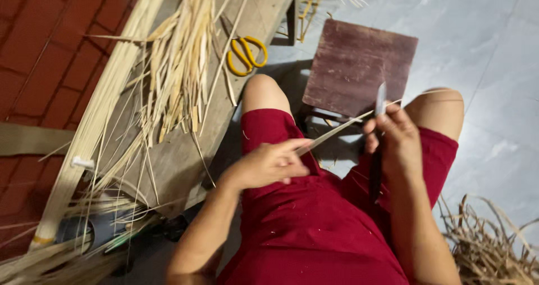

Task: The person sits on the floor and pulls long thin bamboo strips one at a time from a large bundle on a low bench. They hold each strip taut and run a knife along it to shave and smooth the surface, then set the finished strip aside and reach for the next one.

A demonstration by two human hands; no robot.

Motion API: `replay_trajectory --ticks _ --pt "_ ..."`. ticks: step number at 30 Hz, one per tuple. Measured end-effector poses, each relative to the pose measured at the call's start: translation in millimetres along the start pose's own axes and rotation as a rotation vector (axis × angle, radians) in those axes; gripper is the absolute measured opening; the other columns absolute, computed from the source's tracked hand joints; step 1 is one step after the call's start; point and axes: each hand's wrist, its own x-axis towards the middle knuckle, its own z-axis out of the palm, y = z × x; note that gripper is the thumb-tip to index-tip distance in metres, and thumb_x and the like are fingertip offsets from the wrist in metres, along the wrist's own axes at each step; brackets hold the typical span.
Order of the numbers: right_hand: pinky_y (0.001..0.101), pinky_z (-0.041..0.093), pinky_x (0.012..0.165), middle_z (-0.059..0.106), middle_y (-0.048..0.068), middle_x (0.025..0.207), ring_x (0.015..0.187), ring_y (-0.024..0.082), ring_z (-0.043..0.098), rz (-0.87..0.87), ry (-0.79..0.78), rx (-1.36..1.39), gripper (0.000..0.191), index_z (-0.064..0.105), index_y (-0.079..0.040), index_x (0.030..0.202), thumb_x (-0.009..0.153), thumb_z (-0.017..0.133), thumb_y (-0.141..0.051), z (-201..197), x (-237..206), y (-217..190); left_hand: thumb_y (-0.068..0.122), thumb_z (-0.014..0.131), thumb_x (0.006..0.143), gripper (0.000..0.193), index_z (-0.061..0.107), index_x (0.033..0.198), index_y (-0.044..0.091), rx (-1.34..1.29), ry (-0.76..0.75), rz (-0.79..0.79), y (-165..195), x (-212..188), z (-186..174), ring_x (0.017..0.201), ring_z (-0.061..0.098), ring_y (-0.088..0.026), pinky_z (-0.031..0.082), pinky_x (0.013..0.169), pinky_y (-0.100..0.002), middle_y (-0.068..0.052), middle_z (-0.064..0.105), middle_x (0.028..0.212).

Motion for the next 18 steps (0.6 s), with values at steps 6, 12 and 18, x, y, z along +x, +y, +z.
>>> replay_trajectory --ticks 6,12,18 --pt "0.0256 0.045 0.053 0.065 0.008 0.085 0.059 0.014 0.055 0.067 -0.097 0.021 0.024 0.057 -0.005 0.128 0.105 0.059 -0.011 23 -2 4 0.028 0.059 0.104 0.034 0.069 0.131 0.009 -0.174 0.138 0.117 9 60 32 0.062 0.065 -0.007 0.054 0.057 -0.025 -0.002 0.071 0.076" --pt "0.0275 0.045 0.056 0.065 0.009 0.089 0.063 0.015 0.055 -0.006 -0.118 0.046 0.028 0.057 -0.005 0.134 0.107 0.059 -0.011 11 9 -15 0.033 0.080 0.087 0.029 0.079 0.105 0.011 0.412 0.403 0.363 5 69 33 0.062 0.067 -0.013 0.053 0.056 -0.030 -0.011 0.070 0.081" --pt "0.0270 0.044 0.055 0.065 0.011 0.089 0.062 0.016 0.054 -0.076 -0.160 0.057 0.036 0.057 -0.007 0.143 0.108 0.058 -0.010 5 11 -28 0.013 0.058 0.103 0.017 0.075 0.106 0.011 0.083 0.292 0.313 40 90 4 0.067 0.071 -0.006 0.059 0.063 -0.025 0.001 0.078 0.097"
